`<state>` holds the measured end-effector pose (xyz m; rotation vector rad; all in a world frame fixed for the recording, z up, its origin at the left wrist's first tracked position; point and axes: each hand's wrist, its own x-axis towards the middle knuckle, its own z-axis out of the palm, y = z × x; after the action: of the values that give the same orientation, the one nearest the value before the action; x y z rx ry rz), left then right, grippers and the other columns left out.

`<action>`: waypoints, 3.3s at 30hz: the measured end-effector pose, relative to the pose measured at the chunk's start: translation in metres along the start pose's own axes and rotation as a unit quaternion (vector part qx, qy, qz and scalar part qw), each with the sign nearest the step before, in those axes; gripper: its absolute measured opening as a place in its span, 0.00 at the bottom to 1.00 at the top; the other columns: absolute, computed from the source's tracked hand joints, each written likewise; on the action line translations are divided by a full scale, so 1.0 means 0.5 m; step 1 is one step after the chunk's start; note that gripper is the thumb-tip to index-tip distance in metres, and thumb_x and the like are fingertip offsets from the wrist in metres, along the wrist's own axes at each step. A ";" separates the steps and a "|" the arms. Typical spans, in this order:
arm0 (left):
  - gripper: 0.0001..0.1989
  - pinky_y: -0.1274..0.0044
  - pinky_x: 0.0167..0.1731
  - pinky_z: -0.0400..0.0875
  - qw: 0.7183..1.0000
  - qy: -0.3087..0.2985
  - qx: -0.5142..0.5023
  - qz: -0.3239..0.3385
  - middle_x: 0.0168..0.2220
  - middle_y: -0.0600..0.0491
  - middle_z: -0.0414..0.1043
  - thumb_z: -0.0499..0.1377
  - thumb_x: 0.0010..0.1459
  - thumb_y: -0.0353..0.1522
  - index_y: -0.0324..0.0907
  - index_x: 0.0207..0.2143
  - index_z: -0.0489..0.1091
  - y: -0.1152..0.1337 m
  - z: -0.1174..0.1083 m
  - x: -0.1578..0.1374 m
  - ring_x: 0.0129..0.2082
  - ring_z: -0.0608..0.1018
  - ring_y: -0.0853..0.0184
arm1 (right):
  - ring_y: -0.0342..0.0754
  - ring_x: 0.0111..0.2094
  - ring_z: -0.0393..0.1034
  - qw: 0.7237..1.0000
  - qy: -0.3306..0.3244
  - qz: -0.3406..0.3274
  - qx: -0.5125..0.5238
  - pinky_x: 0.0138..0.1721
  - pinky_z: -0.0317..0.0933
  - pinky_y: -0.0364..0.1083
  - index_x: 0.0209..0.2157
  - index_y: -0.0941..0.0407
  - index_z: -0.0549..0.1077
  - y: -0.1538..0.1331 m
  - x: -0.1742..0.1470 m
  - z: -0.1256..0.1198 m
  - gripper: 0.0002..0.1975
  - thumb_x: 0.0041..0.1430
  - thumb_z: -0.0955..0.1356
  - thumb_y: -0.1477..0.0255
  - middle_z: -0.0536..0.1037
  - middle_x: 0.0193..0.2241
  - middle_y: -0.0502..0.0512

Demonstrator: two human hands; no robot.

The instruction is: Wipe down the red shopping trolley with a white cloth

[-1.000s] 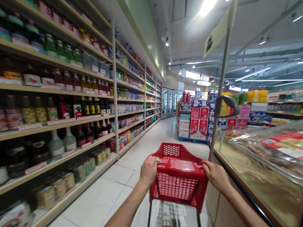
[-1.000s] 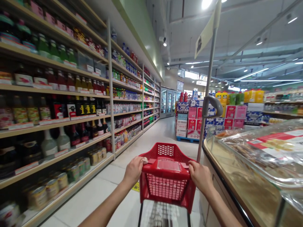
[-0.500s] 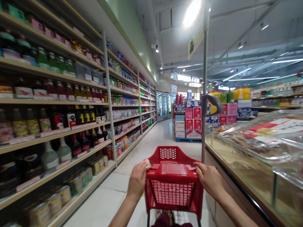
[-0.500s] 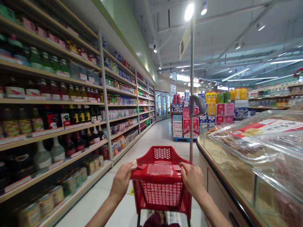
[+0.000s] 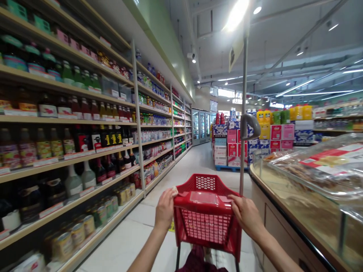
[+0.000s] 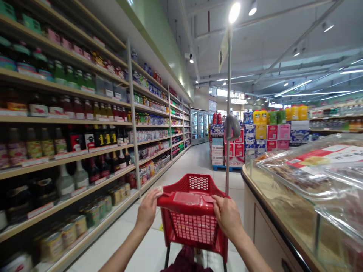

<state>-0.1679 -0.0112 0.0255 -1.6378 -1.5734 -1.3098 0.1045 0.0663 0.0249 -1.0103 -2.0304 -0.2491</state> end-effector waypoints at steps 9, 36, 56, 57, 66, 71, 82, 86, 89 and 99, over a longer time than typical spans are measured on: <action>0.14 0.67 0.49 0.62 0.975 -0.112 -0.166 0.093 0.46 0.49 0.67 0.45 0.58 0.30 0.43 0.42 0.66 0.221 0.069 0.002 0.49 0.67 0.67 | 0.49 0.37 0.68 0.997 -0.003 0.021 0.077 0.41 0.59 0.50 0.43 0.57 0.69 -0.001 -0.004 -0.013 0.18 0.57 0.55 0.68 0.74 0.37 0.57; 0.21 0.59 0.51 0.52 0.980 -0.159 0.111 0.035 0.49 0.46 0.64 0.51 0.52 0.34 0.41 0.50 0.59 0.080 0.042 -0.018 0.50 0.64 0.59 | 0.49 0.41 0.67 0.998 -0.006 0.029 0.056 0.44 0.60 0.50 0.34 0.58 0.72 0.040 0.030 -0.017 0.14 0.54 0.57 0.75 0.74 0.38 0.58; 0.21 0.60 0.51 0.53 0.983 -0.137 0.109 0.060 0.49 0.47 0.64 0.50 0.52 0.33 0.43 0.50 0.59 0.100 0.054 -0.037 0.50 0.65 0.59 | 0.49 0.43 0.65 0.981 -0.072 -0.029 0.179 0.46 0.58 0.50 0.41 0.58 0.71 -0.101 0.088 -0.003 0.17 0.48 0.59 0.76 0.72 0.42 0.58; 0.21 0.59 0.51 0.52 0.982 -0.140 0.113 0.062 0.49 0.47 0.64 0.50 0.52 0.33 0.42 0.50 0.59 0.099 0.054 -0.038 0.50 0.64 0.59 | 0.51 0.48 0.61 0.985 -0.059 -0.053 0.153 0.49 0.55 0.51 0.43 0.58 0.69 -0.129 0.084 0.019 0.18 0.49 0.60 0.75 0.68 0.46 0.60; 0.21 0.60 0.50 0.54 0.975 -0.176 0.110 0.078 0.50 0.46 0.64 0.50 0.52 0.33 0.41 0.51 0.58 0.097 0.041 -0.027 0.50 0.64 0.59 | 0.54 0.53 0.52 0.998 -0.037 -0.048 -0.011 0.49 0.48 0.58 0.44 0.50 0.68 -0.055 0.036 -0.008 0.14 0.56 0.59 0.72 0.64 0.51 0.55; 0.23 0.61 0.51 0.52 0.979 -0.153 0.110 0.078 0.50 0.47 0.63 0.51 0.51 0.32 0.42 0.51 0.57 0.101 0.047 -0.033 0.51 0.64 0.59 | 0.51 0.45 0.62 0.998 -0.034 0.030 -0.037 0.44 0.55 0.51 0.35 0.56 0.72 -0.009 0.037 -0.020 0.14 0.57 0.57 0.70 0.71 0.41 0.58; 0.23 0.62 0.52 0.51 0.966 -0.192 0.162 0.064 0.52 0.48 0.61 0.49 0.52 0.30 0.39 0.52 0.56 0.083 0.022 -0.022 0.52 0.62 0.61 | 0.49 0.41 0.65 0.999 0.041 -0.001 -0.029 0.44 0.55 0.51 0.36 0.53 0.71 0.085 0.015 -0.022 0.12 0.57 0.58 0.69 0.73 0.39 0.55; 0.22 0.63 0.53 0.49 0.969 -0.187 0.158 0.035 0.52 0.49 0.61 0.49 0.53 0.33 0.40 0.52 0.56 0.095 0.022 -0.024 0.53 0.61 0.62 | 0.48 0.41 0.66 0.996 0.076 -0.030 0.029 0.43 0.58 0.48 0.36 0.55 0.71 0.016 0.015 0.016 0.12 0.57 0.58 0.72 0.73 0.39 0.56; 0.22 0.63 0.54 0.49 0.967 -0.200 0.154 0.031 0.52 0.49 0.61 0.49 0.54 0.33 0.40 0.52 0.56 0.094 0.019 -0.024 0.53 0.61 0.62 | 0.49 0.47 0.62 0.991 0.083 -0.092 0.045 0.48 0.55 0.52 0.42 0.55 0.69 -0.031 0.010 0.039 0.15 0.56 0.57 0.75 0.70 0.44 0.58; 0.23 0.62 0.54 0.47 0.970 -0.211 0.124 0.008 0.53 0.49 0.60 0.50 0.52 0.33 0.39 0.52 0.56 0.105 0.023 -0.022 0.54 0.59 0.62 | 0.49 0.40 0.68 0.996 0.043 0.051 0.057 0.42 0.62 0.49 0.42 0.56 0.69 0.055 0.020 0.008 0.16 0.54 0.57 0.74 0.74 0.39 0.57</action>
<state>-0.1133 -0.0164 0.0243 -1.8394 -1.8714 -0.7432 0.1190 0.0922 0.0251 -1.0117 -1.8881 -0.1199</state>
